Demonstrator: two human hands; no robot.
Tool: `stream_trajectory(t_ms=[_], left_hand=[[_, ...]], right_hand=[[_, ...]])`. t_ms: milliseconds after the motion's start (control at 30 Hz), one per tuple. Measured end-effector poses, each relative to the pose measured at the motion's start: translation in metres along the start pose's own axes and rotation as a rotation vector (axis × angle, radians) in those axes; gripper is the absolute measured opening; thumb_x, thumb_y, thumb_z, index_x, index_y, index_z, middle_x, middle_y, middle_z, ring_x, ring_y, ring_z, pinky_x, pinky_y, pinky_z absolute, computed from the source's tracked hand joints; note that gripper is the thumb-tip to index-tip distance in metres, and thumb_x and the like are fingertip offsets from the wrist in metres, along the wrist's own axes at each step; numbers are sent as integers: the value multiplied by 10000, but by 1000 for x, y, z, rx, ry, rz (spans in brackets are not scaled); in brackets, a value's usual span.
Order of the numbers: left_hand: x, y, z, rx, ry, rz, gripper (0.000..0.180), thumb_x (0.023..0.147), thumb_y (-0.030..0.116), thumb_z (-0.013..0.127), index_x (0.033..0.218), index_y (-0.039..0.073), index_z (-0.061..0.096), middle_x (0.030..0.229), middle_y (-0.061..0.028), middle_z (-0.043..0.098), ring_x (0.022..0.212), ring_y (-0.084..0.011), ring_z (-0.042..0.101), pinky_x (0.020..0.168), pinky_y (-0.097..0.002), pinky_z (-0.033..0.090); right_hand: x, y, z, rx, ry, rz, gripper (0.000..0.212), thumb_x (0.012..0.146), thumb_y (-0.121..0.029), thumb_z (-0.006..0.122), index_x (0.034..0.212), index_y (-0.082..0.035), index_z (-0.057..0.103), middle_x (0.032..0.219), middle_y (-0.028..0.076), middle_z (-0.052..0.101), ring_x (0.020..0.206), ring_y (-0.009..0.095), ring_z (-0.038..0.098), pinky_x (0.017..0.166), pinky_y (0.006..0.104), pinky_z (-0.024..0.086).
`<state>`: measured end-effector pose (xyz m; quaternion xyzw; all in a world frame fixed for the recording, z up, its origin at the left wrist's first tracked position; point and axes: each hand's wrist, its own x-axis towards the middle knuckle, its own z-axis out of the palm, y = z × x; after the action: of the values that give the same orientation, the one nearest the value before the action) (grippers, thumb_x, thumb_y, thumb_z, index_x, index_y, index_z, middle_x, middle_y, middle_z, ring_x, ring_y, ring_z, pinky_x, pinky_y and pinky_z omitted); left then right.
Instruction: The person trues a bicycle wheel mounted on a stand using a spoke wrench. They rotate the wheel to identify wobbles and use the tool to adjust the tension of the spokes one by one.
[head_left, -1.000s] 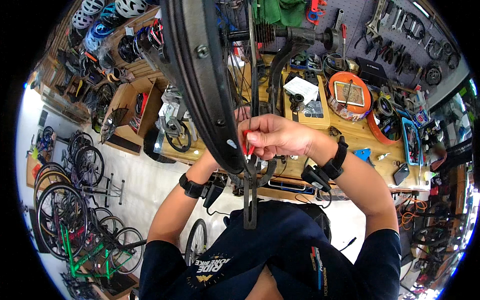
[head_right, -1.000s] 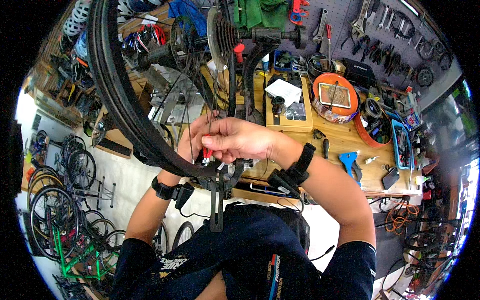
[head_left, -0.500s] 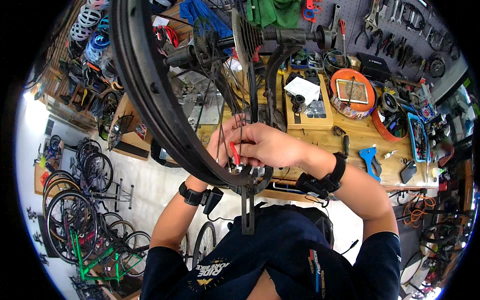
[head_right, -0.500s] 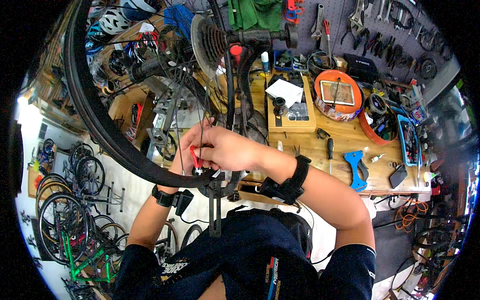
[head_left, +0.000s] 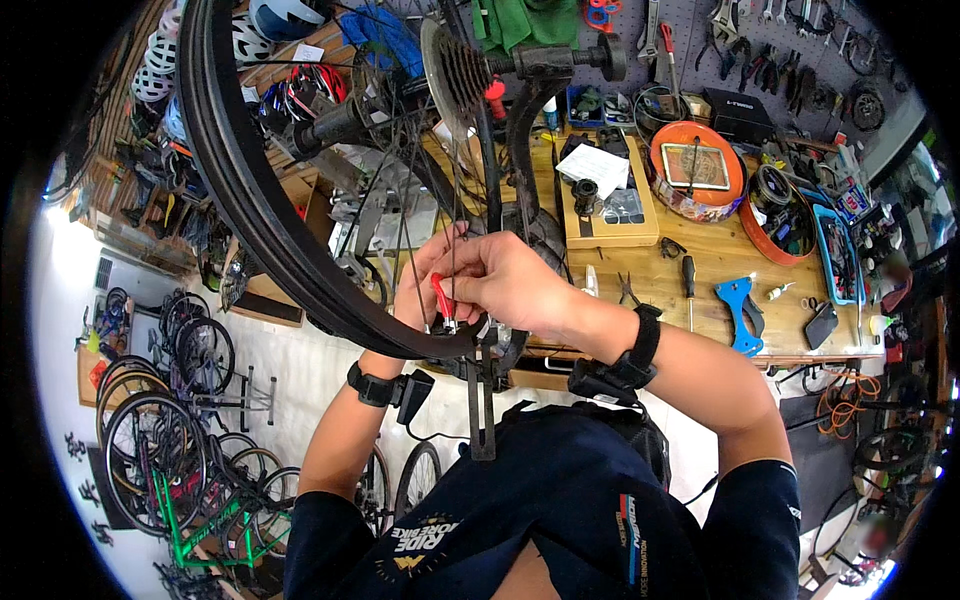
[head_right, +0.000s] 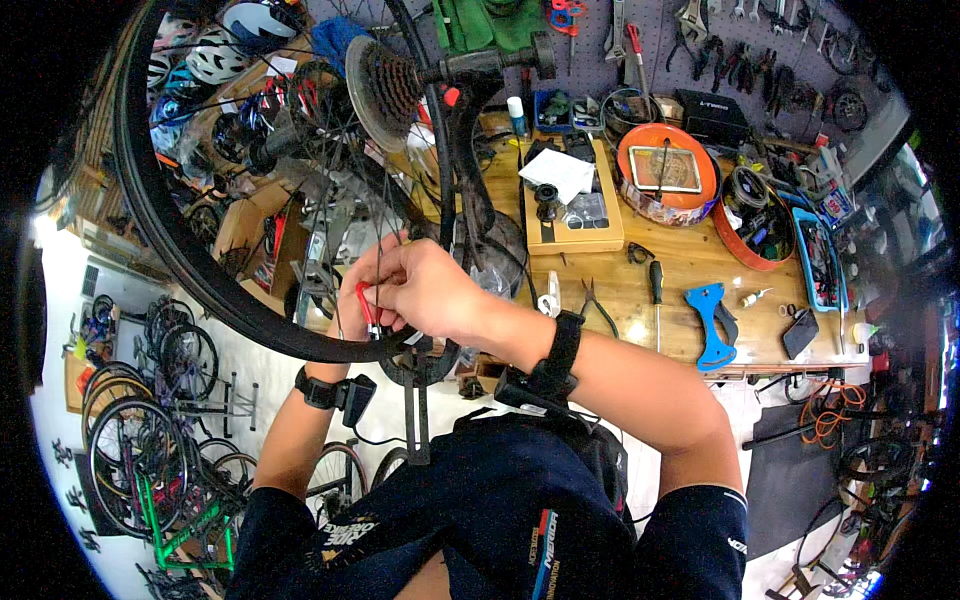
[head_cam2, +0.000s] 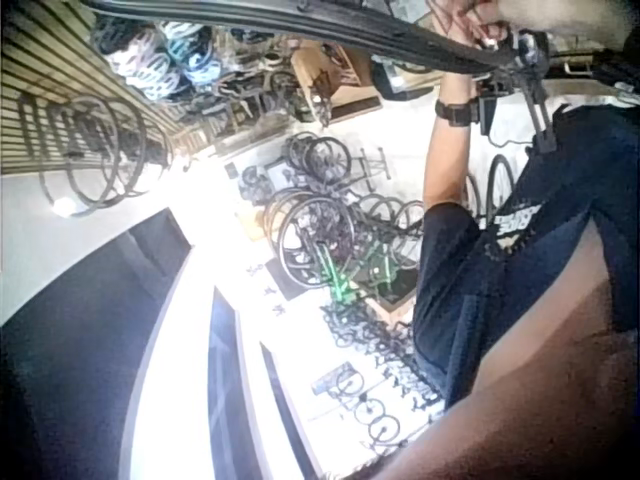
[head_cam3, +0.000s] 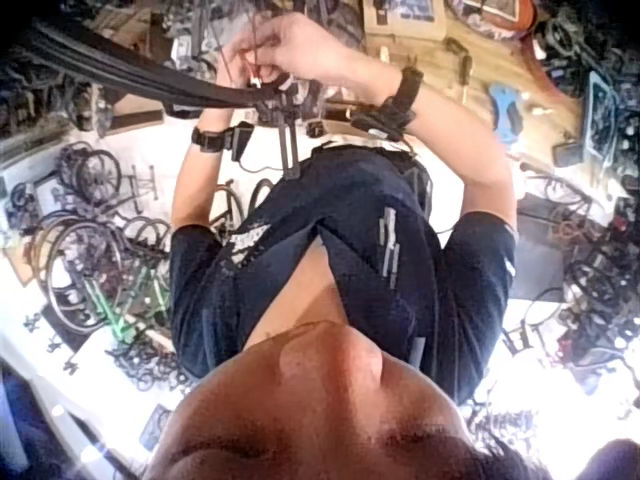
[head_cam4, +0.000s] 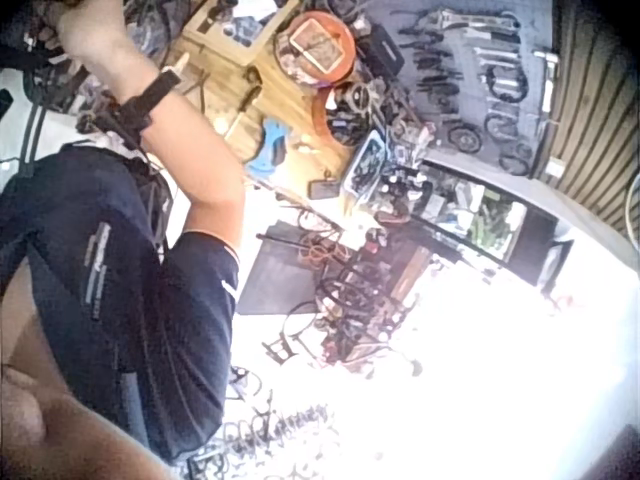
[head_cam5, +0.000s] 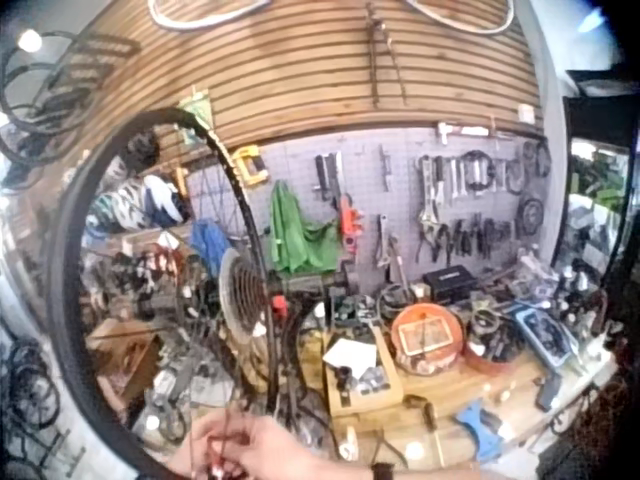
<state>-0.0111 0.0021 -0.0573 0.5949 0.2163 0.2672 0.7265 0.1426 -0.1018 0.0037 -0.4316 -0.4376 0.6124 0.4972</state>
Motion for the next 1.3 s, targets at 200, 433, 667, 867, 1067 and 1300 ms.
stream_trajectory(t_ms=[200,433,667,867,1067,1300], left_hand=[[2,1,1,-6,-7,15,506,988,186,444,1439,-23,349,1278,-117,569,1058,-187,607,886,-297,500],[6,-9,-3,138,-7,56,494,1005,300,506,1393,3,433,1177,-51,601,1049,-117,563,886,-253,425],[-2,4,11,187,47,73,522,992,296,530,1386,-28,423,1224,-79,582,1073,-152,562,907,-273,418],[2,-3,9,194,54,146,469,992,238,496,1364,-43,450,1195,-106,608,1076,-163,578,922,-282,425],[0,-3,9,210,90,148,447,988,223,497,1358,-26,466,1199,-99,613,1072,-165,582,962,-295,422],[0,2,13,230,86,93,487,976,268,533,1377,0,467,1217,-84,610,1108,-151,564,959,-281,405]], right_hand=[[6,5,-8,63,-26,15,149,915,-13,584,1031,43,660,833,69,679,657,94,605,618,234,521],[35,-12,-56,-38,376,-190,160,923,-42,578,1025,74,623,779,62,645,626,105,588,570,248,501],[-7,-21,-56,-156,192,101,229,884,-31,594,1092,59,626,804,101,669,650,137,658,611,249,565],[7,18,-53,-178,127,172,279,871,-20,615,1124,97,605,819,127,673,685,161,681,631,263,585],[21,18,-55,-307,226,123,276,858,13,604,1119,103,607,809,146,673,661,173,688,610,262,584],[41,46,-62,-217,191,117,179,863,17,598,1010,105,647,757,133,678,633,167,681,574,273,561]])
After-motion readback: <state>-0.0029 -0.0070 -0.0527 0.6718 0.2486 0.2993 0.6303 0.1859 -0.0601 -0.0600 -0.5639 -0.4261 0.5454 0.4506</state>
